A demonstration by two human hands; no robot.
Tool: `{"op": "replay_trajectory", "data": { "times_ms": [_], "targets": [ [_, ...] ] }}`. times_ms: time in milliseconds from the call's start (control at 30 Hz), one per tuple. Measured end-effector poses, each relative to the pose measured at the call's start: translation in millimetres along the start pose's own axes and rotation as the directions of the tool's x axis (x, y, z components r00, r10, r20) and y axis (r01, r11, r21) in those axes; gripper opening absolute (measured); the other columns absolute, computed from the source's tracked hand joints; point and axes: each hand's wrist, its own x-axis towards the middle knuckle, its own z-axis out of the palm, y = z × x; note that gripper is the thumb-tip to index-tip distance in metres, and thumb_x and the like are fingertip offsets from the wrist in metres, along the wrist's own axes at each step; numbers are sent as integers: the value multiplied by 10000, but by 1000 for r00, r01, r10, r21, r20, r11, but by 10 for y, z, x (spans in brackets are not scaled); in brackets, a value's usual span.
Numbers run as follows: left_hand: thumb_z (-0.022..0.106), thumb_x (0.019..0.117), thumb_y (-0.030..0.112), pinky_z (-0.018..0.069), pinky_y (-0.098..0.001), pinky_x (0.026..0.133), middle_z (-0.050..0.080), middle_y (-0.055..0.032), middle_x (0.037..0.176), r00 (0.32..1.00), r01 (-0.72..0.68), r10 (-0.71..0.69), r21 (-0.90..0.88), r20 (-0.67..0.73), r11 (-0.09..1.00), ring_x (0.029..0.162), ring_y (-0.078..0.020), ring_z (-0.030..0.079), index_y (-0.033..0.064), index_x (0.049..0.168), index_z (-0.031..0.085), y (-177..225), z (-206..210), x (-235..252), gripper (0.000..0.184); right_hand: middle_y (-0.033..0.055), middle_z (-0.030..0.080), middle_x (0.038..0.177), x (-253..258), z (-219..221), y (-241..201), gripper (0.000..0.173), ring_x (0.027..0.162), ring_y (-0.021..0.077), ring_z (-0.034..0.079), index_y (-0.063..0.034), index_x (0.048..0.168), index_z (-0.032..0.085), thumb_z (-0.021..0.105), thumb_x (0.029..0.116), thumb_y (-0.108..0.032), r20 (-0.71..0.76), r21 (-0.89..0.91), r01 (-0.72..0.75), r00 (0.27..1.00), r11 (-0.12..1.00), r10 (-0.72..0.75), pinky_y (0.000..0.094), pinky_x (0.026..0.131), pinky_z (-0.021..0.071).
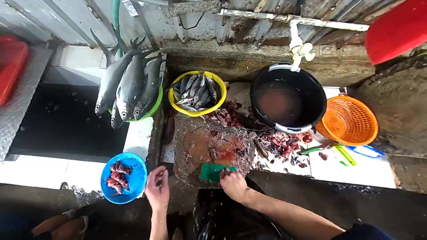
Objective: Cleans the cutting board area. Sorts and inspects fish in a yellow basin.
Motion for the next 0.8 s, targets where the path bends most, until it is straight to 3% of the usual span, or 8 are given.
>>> {"op": "replay_trajectory", "data": {
  "times_ms": [67,167,267,367,467,600,700,800],
  "targets": [
    [629,981,114,610,-267,783,721,-115,1060,997,48,-49,-7,-65,999,899,-99,702,-27,1136,693,-203,-156,-96,219,366,659,1144,240,8,40,369,922,493,707,156,1291,581,514,972,-18,-123,-56,-109,987,992,102,575,734,591],
    [634,974,93,593,-219,767,728,-89,1020,990,110,-113,-35,-88,993,869,-56,691,-25,1095,705,-332,-288,-267,184,399,585,1259,725,-368,282,430,1032,539,659,166,1375,479,488,991,-27,-120,53,-318,939,947,322,635,836,545],
    [639,975,104,605,-220,737,733,-80,1006,987,137,-141,-57,-81,989,844,-57,702,-16,1088,709,-340,-291,-391,179,331,633,1183,1075,-874,553,376,1052,499,657,94,1297,554,560,973,-96,-58,131,-449,886,884,459,629,826,532],
    [646,970,99,611,-229,766,735,-87,1029,990,125,-130,-84,-60,989,861,-63,708,-21,1103,704,-234,-148,-404,189,309,658,1147,864,-972,525,492,1018,512,659,25,1341,558,664,905,-178,-30,137,-387,919,912,394,666,819,519],
    [638,973,84,623,-281,799,732,-121,1066,993,118,-119,-137,3,984,903,-106,720,-41,1180,676,21,143,-192,245,342,619,1251,294,-526,219,563,963,547,659,22,1437,509,658,911,-115,39,86,-180,983,980,177,683,768,537],
    [601,1007,97,613,-344,917,721,-142,1144,986,12,22,-201,166,980,1018,-159,719,-42,1271,635,593,682,696,300,330,569,1390,108,36,545,515,975,528,682,2,1470,512,558,961,-59,-103,43,-178,978,983,182,647,742,568],
    [541,1050,166,571,-438,1000,709,-173,1195,962,-30,34,-21,271,999,1099,-242,705,-12,1326,619,854,1167,1653,338,282,701,1092,254,-222,1132,408,818,499,702,-36,1335,632,585,937,-110,-290,140,-381,867,914,406,654,629,548],
    [516,1033,199,536,-588,990,679,-250,1214,942,70,-156,280,298,957,1141,-398,671,-20,1357,579,919,1696,2684,396,259,714,1085,288,-585,1624,494,931,486,702,-113,1454,544,544,977,-241,-109,186,-545,816,818,568,666,744,540]
  ]
}}
